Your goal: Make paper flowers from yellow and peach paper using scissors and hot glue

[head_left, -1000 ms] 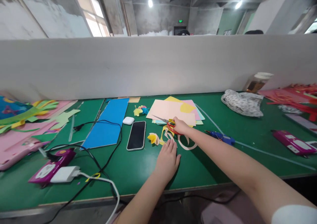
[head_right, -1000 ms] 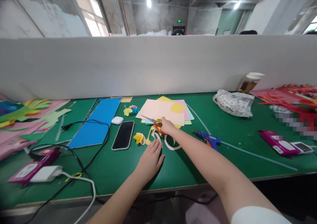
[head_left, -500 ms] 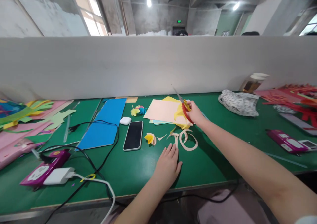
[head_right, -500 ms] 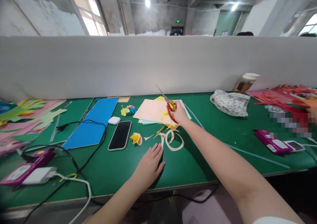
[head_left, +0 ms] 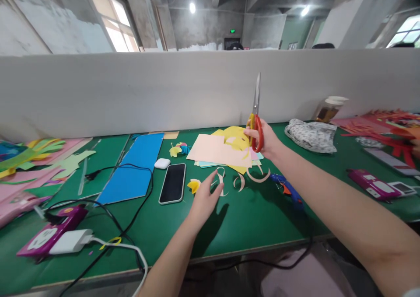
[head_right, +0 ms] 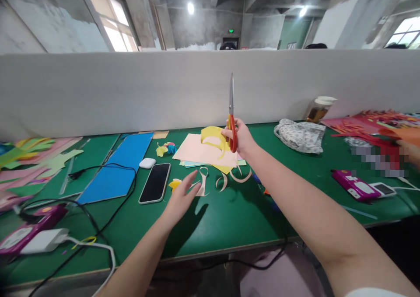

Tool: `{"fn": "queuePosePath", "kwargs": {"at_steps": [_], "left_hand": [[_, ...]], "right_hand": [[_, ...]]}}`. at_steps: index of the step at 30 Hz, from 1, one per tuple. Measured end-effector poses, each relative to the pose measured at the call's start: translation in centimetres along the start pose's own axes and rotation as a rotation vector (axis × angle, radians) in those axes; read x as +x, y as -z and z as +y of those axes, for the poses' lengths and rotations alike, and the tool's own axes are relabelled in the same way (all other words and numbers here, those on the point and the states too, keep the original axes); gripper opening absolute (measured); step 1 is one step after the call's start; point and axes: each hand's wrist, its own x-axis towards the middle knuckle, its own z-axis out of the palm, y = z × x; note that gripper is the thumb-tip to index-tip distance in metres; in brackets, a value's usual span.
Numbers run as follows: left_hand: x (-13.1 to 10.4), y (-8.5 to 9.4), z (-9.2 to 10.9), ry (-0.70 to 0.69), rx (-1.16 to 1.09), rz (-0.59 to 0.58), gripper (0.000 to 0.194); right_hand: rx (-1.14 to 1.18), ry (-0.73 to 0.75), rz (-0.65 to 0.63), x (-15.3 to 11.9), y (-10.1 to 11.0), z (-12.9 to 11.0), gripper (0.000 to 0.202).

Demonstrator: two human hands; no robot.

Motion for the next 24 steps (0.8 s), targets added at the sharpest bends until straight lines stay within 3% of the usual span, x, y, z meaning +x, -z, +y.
{"fn": "queuePosePath", "kwargs": {"at_steps": [3, 5, 7, 11, 13, 18, 21, 24], "left_hand": [[0.6, 1.1, 1.5, -0.004, -0.214, 0.051, 0.059], [0.9, 1.5, 2.5, 0.004, -0.484, 0.089, 0.066], [1.1, 1.6, 3.1, -0.012, -0.576, 0.109, 0.065], [1.3, 1.5, 3.3, 0.037, -0.495, 0.116, 0.028], [1.1, 1.6, 3.3, 0.1, -0.508, 0.081, 0.022], [0.2, 2.8, 3.6, 0.175, -0.582, 0.019, 0.038], [-0.2, 3.4, 4.0, 0.205, -0.573, 0.034, 0.047], [-0.4, 3.4, 4.2, 0.238, -0.554, 0.067, 0.054]], "right_hand": [[0.08, -0.096, -0.134, -0.9, -0.8, -0.8, 0.037], [0.109, -0.156, -0.211, -1.6, -1.6, -0.9, 0.035], [0.118, -0.212, -0.27, -2.2, -2.4, -0.8, 0.032], [0.089, -0.302, -0.318, -2.8, -3.6, -0.3, 0.032], [0.055, -0.322, -0.31, -2.6, -3.9, 0.1, 0.033], [-0.078, -0.342, -0.155, -1.5, -3.3, 1.7, 0.034], [-0.17, -0.322, -0.046, -0.8, -2.4, 2.6, 0.038], [-0.243, -0.311, -0.019, -0.2, -1.4, 2.5, 0.041]]}}
